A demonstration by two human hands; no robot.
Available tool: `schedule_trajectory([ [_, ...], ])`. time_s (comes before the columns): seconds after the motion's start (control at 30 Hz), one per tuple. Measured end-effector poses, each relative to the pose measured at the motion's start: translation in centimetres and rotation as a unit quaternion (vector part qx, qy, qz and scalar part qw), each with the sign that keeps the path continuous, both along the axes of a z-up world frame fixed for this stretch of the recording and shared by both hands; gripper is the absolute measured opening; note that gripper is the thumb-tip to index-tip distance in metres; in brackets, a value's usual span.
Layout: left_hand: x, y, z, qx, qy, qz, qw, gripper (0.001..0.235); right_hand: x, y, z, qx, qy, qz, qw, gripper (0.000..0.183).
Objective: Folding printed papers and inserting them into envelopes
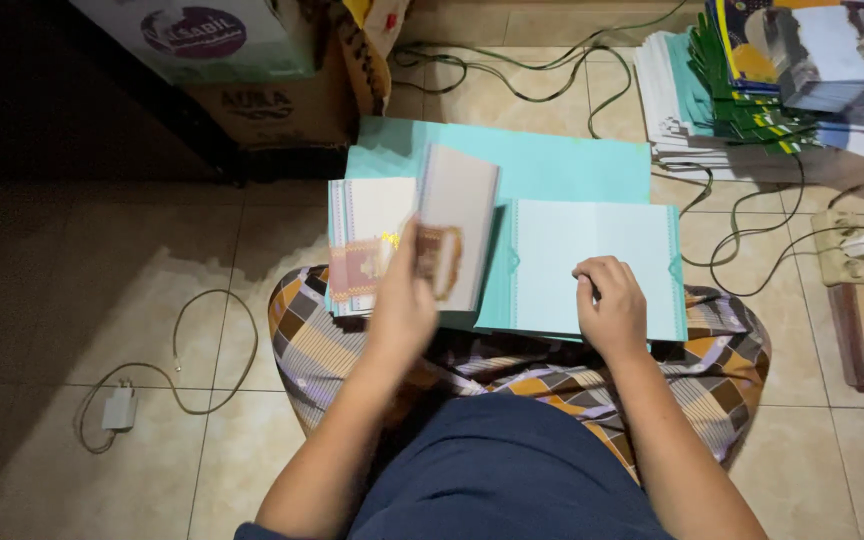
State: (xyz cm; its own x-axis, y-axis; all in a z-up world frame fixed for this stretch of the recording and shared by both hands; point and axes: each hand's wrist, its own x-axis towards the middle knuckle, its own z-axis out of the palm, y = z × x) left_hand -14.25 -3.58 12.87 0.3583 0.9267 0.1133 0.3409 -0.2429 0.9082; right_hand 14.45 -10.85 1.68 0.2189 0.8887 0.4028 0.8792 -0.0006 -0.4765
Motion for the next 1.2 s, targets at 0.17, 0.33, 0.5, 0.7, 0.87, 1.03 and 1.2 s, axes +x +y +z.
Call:
schedule_trajectory([
  [0.17, -4.8, 3.7, -6.1, 0.073, 0.093, 0.146, 0.982, 0.069, 0.0, -0.1, -0.2, -0.001, -0.018, -0.011, 1.0, 0.012],
  [0.33, -4.2, 4.2, -7.5, 0.176, 0.324, 0.249, 0.896, 0.08, 1.1, -0.1, 0.1, -0.007, 0.115, 0.011, 0.993, 0.016],
  [0.5, 4.1, 2.1, -7.7, 0.219, 0.203, 0.068, 0.952, 0.057, 4.6, -3.2, 2.8, -0.052, 0.029, -0.113, 0.992, 0.042],
  [0.7, 14.4, 1.8, -11.9, 0.283, 0.155, -0.166, 0.932, 0.049, 7.1, -4.9, 1.4, -0.229, 0.066, -0.216, 0.947, 0.089],
  [0.87, 16.3, 0.8, -12.9, 0.33, 0.176, -0.227, 0.899, 0.053, 6.2, -5.3, 3.5, -0.204, 0.064, -0.197, 0.957, 0.078],
  [1.03, 15.7, 1.2, -12.2, 0.288, 0.152, -0.237, 0.915, 0.042, 3.2, -5.7, 8.3, -0.07, 0.113, -0.14, 0.981, 0.058],
  [1.2, 14.8, 3.0, -12.8, 0.048, -0.071, -0.242, 0.967, 0.034, 0.0, -5.3, 10.2, -0.036, 0.213, 0.099, 0.971, 0.048],
])
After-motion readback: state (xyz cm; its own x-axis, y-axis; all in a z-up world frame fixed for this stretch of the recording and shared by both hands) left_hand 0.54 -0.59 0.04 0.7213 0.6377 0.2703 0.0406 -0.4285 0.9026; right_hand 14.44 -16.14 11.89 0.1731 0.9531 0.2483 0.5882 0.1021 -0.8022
